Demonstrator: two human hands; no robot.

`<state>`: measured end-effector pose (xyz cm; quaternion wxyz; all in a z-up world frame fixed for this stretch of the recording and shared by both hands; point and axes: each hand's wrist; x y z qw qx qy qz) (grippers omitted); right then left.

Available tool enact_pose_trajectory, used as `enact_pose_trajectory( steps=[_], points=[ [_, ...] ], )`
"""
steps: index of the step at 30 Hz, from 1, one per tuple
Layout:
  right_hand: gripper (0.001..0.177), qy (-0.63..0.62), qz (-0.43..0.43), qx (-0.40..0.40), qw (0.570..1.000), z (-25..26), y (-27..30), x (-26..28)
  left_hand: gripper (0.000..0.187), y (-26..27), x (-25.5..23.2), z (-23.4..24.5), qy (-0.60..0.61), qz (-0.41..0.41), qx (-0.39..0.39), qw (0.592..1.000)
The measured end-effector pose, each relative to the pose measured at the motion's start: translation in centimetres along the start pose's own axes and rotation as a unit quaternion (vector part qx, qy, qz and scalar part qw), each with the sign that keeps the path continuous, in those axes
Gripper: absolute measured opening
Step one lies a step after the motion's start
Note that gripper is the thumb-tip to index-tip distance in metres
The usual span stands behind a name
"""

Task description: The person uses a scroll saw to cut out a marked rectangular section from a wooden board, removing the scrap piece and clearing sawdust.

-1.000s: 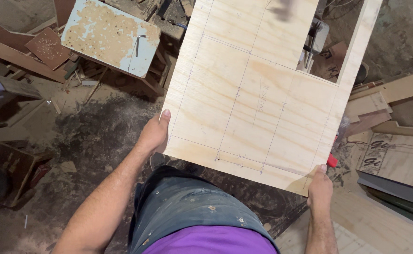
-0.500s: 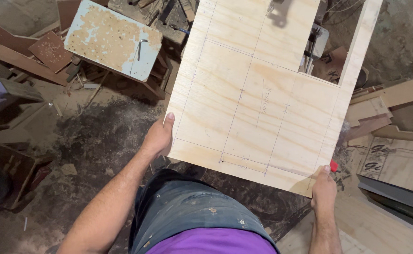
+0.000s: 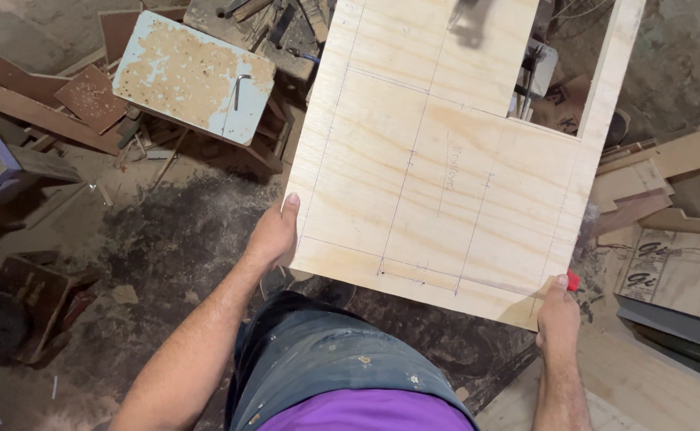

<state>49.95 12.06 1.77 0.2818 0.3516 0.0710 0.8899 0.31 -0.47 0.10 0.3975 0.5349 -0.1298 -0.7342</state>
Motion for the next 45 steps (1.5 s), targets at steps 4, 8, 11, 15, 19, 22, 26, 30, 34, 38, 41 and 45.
enact_pose_trajectory(
  steps=[4, 8, 11, 15, 19, 22, 26, 30, 34, 38, 41, 45],
  points=[
    [0.071, -0.006, -0.033, 0.004, 0.999, 0.0, 0.4, 0.6, 0.065, 0.0, 0.2, 0.0, 0.007, -0.01, 0.001, 1.0],
    [0.07, -0.014, -0.015, 0.004, 1.0, -0.1, 0.0, -0.1, 0.066, -0.3, 0.6, -0.2, 0.011, -0.012, -0.004, 1.0],
    [0.069, -0.029, -0.001, -0.004, 1.0, 0.0, -0.7, -1.1, 0.066, -0.4, 0.8, -0.2, 0.015, -0.027, -0.006, 0.999],
    [0.067, -0.06, -0.007, 0.008, 0.998, -0.4, -1.5, -2.1, 0.067, -0.7, 1.1, -0.3, 0.001, -0.025, -0.013, 1.0],
    [0.067, -0.072, 0.016, 0.004, 0.997, -0.5, -2.2, -3.1, 0.068, -0.9, 1.3, -0.5, 0.006, -0.023, -0.016, 1.0],
    [0.067, -0.043, 0.017, -0.002, 0.999, -0.5, -2.2, -2.8, 0.07, -1.2, 1.3, -0.5, -0.022, -0.009, -0.011, 1.0],
    [0.07, 0.002, -0.019, 0.006, 1.0, 0.0, -1.0, -1.1, 0.07, -0.9, 1.2, -0.4, 0.008, -0.023, -0.011, 1.0],
    [0.071, -0.011, -0.006, 0.01, 1.0, 0.1, 0.6, 0.8, 0.07, -0.5, 0.7, 0.0, -0.012, 0.002, -0.004, 1.0],
    [0.069, -0.01, -0.061, -0.001, 0.998, 0.3, 1.2, 1.3, 0.07, -0.2, 0.2, 0.0, -0.032, 0.02, 0.001, 0.999],
    [0.071, -0.019, -0.022, 0.0, 1.0, -0.1, -0.4, -0.5, 0.068, -0.2, 0.2, 0.0, 0.009, -0.001, 0.005, 1.0],
    [0.07, -0.062, 0.014, 0.007, 0.998, -0.5, -1.8, -2.2, 0.067, -0.3, 0.5, -0.1, 0.02, -0.01, 0.005, 1.0],
    [0.068, -0.077, 0.028, 0.004, 0.997, -0.5, -1.8, -2.4, 0.067, -0.4, 0.7, -0.2, 0.017, -0.015, 0.001, 1.0]
  ],
)
Point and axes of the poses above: each hand's wrist, its own y-axis away from the middle knuckle, its own z-axis out of the back of the hand, x = y × z, and after that the axes turned 4 degrees about -y, right-handed
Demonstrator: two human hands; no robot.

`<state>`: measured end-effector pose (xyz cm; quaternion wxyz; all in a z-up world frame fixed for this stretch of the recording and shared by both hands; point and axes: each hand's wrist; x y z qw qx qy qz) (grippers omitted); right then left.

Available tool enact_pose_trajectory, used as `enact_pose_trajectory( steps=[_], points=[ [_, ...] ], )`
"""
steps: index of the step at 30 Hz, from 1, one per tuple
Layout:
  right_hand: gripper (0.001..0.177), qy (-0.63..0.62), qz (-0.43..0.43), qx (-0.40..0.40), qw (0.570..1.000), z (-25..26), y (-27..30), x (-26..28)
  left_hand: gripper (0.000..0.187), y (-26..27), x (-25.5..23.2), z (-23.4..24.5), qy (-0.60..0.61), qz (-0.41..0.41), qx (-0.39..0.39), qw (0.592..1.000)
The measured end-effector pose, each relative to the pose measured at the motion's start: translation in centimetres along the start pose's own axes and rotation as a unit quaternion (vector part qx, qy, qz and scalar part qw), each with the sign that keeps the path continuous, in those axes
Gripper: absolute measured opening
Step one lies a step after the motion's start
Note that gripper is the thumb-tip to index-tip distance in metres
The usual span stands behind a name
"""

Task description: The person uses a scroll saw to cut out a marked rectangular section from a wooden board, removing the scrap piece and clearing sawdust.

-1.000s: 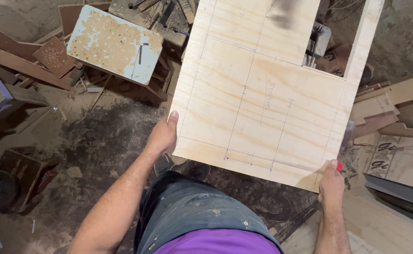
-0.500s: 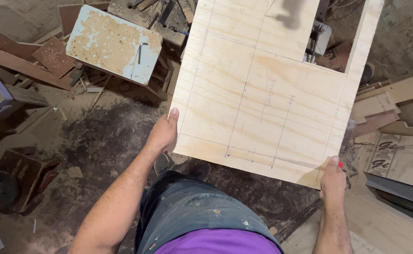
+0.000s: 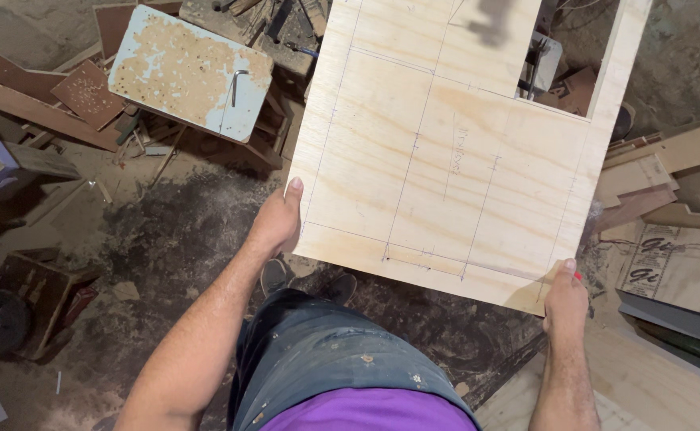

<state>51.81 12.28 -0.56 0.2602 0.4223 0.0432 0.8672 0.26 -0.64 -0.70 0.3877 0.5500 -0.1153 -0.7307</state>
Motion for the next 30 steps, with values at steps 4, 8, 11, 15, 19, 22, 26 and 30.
enact_pose_trajectory(
  steps=[4, 8, 11, 15, 19, 22, 26, 30],
  points=[
    [0.067, 0.02, -0.044, 0.0, 0.999, 0.2, 1.4, 1.6, 0.067, 0.0, -0.2, 0.1, -0.004, -0.002, 0.004, 1.0],
    [0.066, 0.004, -0.048, 0.0, 0.999, -0.2, 1.5, 1.9, 0.067, 0.0, -0.3, 0.2, 0.001, 0.002, 0.0, 1.0],
    [0.066, -0.003, -0.025, 0.002, 1.0, 0.0, 1.0, 1.1, 0.067, 0.0, -0.7, 0.3, -0.018, 0.015, 0.005, 1.0],
    [0.066, -0.036, -0.007, 0.009, 0.999, -0.3, 0.3, 0.0, 0.069, 0.0, -0.8, 0.4, -0.009, 0.034, 0.011, 0.999],
    [0.066, -0.022, -0.011, 0.013, 1.0, 0.0, 0.6, 0.4, 0.069, 0.1, -0.8, 0.4, -0.007, 0.027, 0.006, 1.0],
    [0.065, -0.039, -0.015, 0.015, 0.999, -0.1, 0.8, 0.7, 0.069, -0.2, -0.7, 0.4, -0.029, 0.026, -0.002, 0.999],
    [0.065, -0.018, -0.013, 0.006, 1.0, -0.1, 1.1, 1.0, 0.069, -0.4, -0.6, 0.2, -0.007, 0.01, 0.0, 1.0],
    [0.064, -0.018, -0.008, 0.008, 1.0, -0.2, 1.7, 1.7, 0.069, -0.4, -0.5, 0.3, -0.002, -0.009, -0.007, 1.0]
  ],
)
Point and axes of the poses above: each hand's wrist, its own y-axis away from the middle knuckle, its own z-axis out of the back of the hand, x = y × z, and after that the axes turned 4 degrees about -y, right-handed
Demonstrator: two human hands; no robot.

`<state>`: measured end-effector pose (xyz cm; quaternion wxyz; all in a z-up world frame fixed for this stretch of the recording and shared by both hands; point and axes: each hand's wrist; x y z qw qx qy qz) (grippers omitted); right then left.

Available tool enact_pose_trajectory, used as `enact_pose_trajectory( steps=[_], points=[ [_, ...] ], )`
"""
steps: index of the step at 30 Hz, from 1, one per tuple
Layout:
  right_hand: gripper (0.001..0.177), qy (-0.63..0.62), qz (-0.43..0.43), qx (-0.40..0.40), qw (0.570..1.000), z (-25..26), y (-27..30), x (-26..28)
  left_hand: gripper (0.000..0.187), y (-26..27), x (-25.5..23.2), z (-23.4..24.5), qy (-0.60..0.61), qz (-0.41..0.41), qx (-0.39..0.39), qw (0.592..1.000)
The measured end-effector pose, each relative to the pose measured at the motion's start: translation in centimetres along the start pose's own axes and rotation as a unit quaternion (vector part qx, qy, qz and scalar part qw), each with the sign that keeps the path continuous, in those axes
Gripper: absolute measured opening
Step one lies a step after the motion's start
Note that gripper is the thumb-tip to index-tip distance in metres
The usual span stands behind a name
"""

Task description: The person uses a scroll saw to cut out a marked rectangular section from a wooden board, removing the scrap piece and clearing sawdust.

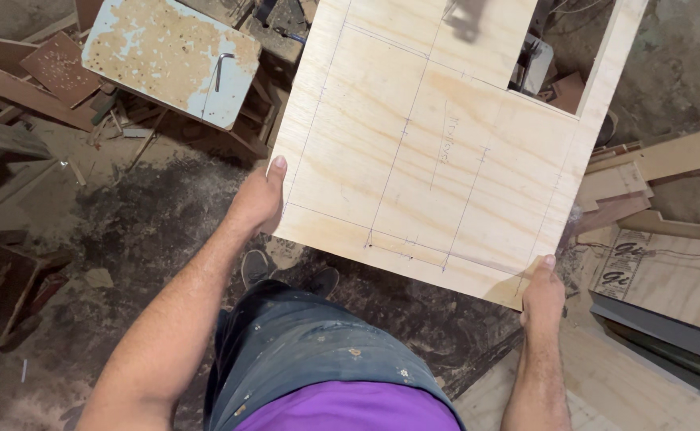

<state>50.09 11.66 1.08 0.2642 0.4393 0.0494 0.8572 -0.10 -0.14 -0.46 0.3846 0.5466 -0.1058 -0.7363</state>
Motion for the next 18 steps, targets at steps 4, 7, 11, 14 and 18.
enact_pose_trajectory(
  steps=[4, 7, 11, 14, 18],
  points=[
    [0.066, 0.009, -0.032, -0.002, 0.999, -0.2, 1.2, 1.7, 0.067, -0.1, 0.4, -0.2, 0.006, 0.003, -0.001, 1.0],
    [0.065, 0.03, -0.077, -0.012, 0.996, -0.2, 1.8, 2.5, 0.067, -0.2, 0.6, -0.3, 0.025, -0.018, -0.01, 0.999],
    [0.065, 0.007, -0.02, -0.002, 1.0, -0.1, 1.1, 1.2, 0.066, -0.2, 0.9, -0.4, 0.026, -0.049, -0.022, 0.998],
    [0.066, 0.001, 0.004, 0.002, 1.0, -0.2, 0.0, 0.2, 0.066, -0.5, 1.1, -0.5, 0.018, -0.043, -0.026, 0.999],
    [0.065, 0.027, -0.012, -0.004, 1.0, 0.2, -0.1, -0.5, 0.066, -0.5, 1.3, -0.2, -0.017, -0.005, -0.013, 1.0]
  ],
)
Point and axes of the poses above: each hand's wrist, its own y-axis away from the middle knuckle, its own z-axis out of the back of the hand, x = y × z, and after that the axes turned 4 degrees about -y, right-handed
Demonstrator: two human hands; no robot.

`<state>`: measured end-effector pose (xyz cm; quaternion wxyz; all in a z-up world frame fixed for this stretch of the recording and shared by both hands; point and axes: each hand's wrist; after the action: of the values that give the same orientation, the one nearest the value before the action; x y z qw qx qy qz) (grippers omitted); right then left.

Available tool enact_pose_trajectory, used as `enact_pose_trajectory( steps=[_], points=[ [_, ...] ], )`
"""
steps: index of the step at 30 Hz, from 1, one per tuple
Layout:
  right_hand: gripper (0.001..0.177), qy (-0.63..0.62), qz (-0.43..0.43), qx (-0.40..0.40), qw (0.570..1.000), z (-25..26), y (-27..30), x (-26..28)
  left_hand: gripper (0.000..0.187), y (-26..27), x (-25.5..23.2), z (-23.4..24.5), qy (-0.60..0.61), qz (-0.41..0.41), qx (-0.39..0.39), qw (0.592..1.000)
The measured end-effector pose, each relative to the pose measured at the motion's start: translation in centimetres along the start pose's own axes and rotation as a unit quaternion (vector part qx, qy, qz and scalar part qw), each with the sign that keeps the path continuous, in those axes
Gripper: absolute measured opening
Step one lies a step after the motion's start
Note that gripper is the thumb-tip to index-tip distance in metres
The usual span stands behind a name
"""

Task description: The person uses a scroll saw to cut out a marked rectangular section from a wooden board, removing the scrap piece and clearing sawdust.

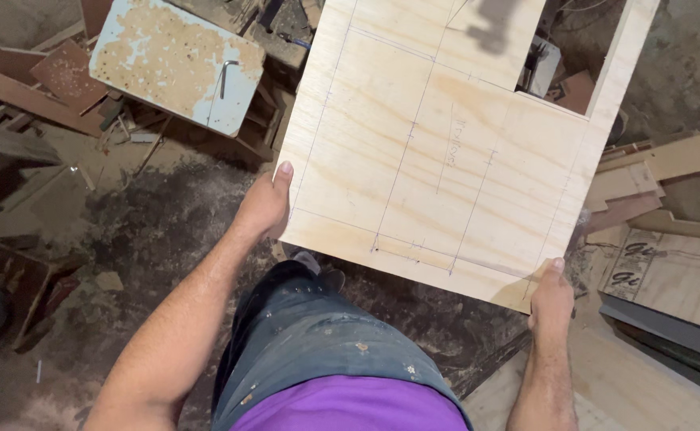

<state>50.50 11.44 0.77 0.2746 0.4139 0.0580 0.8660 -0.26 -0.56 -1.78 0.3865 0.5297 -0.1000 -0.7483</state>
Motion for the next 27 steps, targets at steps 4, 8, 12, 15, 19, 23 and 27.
enact_pose_trajectory(
  steps=[4, 8, 12, 15, 19, 23, 27],
  points=[
    [0.065, -0.012, 0.04, 0.004, 0.999, -0.3, 0.0, -0.1, 0.066, -0.1, 0.2, -0.1, 0.012, -0.038, -0.011, 0.999],
    [0.065, -0.03, 0.028, 0.003, 0.999, -0.2, 0.0, -0.3, 0.066, -0.5, 0.6, -0.3, 0.005, -0.036, -0.014, 0.999],
    [0.066, 0.009, -0.024, -0.022, 0.999, -0.4, 0.4, 0.1, 0.065, -0.8, 0.5, -0.3, 0.007, -0.028, -0.005, 1.0],
    [0.068, 0.044, -0.056, -0.021, 0.997, -0.2, 0.6, 0.3, 0.064, -0.5, 0.8, -0.2, 0.013, -0.03, -0.004, 0.999],
    [0.07, 0.011, 0.014, -0.011, 1.0, -0.4, 1.1, 0.9, 0.064, -0.5, 0.5, -0.2, 0.034, -0.014, 0.003, 0.999],
    [0.069, 0.072, -0.066, -0.021, 0.995, -0.3, 2.2, 2.8, 0.063, -0.2, 0.2, -0.1, 0.039, -0.037, 0.014, 0.998],
    [0.07, 0.067, -0.04, -0.028, 0.997, -0.4, 1.0, 1.0, 0.063, -0.2, 0.0, 0.0, 0.032, -0.012, 0.023, 0.999]
  ],
)
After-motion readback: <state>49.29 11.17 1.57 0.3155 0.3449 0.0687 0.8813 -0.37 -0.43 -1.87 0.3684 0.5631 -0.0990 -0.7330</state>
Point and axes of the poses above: each hand's wrist, its own y-axis away from the middle knuckle, its own z-axis out of the back of the hand, x = y × z, and after that the axes turned 4 degrees about -y, right-handed
